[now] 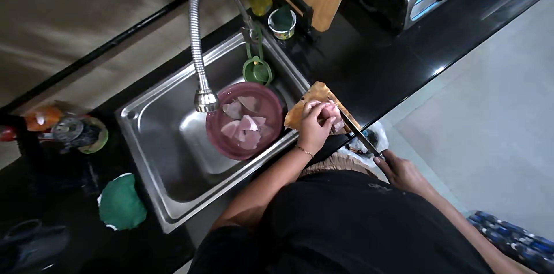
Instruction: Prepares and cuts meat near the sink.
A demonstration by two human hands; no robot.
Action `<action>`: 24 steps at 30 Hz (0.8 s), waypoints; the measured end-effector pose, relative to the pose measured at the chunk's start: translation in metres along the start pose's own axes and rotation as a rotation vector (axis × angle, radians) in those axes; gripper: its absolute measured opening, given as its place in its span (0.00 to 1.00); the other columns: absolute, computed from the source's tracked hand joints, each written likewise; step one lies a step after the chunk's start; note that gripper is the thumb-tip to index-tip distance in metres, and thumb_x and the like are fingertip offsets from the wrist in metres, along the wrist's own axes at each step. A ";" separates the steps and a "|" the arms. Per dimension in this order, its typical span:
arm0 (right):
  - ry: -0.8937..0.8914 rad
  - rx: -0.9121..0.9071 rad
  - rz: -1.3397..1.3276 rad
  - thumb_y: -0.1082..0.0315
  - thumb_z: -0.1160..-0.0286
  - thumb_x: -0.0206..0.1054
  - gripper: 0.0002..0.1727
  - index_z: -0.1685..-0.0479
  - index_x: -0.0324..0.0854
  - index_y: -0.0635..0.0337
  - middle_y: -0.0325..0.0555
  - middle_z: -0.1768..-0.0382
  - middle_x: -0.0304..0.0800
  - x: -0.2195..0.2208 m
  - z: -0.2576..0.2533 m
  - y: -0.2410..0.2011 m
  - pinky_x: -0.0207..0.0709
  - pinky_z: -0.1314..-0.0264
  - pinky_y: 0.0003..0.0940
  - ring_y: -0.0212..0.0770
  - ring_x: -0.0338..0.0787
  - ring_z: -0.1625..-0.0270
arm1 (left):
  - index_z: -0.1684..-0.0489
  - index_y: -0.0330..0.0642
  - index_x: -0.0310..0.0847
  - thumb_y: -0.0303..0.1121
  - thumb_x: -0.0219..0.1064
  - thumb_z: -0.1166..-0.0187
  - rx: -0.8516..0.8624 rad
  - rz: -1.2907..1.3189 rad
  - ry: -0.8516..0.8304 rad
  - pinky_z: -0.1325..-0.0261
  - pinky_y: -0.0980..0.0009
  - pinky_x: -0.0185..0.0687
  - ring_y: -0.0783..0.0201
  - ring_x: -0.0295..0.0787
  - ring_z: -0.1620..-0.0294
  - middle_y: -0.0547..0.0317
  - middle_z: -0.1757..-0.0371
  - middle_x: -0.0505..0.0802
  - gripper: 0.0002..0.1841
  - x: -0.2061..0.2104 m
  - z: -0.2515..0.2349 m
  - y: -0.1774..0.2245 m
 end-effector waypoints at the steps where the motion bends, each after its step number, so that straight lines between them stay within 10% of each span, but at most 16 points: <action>1: 0.014 -0.006 -0.003 0.54 0.08 0.54 0.23 0.49 0.80 0.70 0.55 0.77 0.82 -0.002 0.001 -0.001 0.78 0.68 0.54 0.53 0.85 0.74 | 0.35 0.34 0.85 0.25 0.79 0.28 0.015 0.003 -0.007 0.37 0.65 0.90 0.57 0.85 0.30 0.40 0.26 0.80 0.22 0.001 0.000 0.001; 24: 0.164 -0.121 -0.039 0.55 0.07 0.48 0.24 0.47 0.80 0.69 0.49 0.78 0.81 -0.023 -0.004 -0.065 0.79 0.71 0.46 0.46 0.85 0.76 | 0.43 0.31 0.88 0.23 0.79 0.30 0.115 0.068 0.009 0.44 0.69 0.90 0.60 0.90 0.41 0.39 0.31 0.84 0.17 -0.005 -0.003 0.000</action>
Point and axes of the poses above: each hand's wrist, its own z-axis away from the middle knuckle, its own x-axis out of the palm, y = z × x, the point moved 10 cm from there along -z, towards the middle knuckle
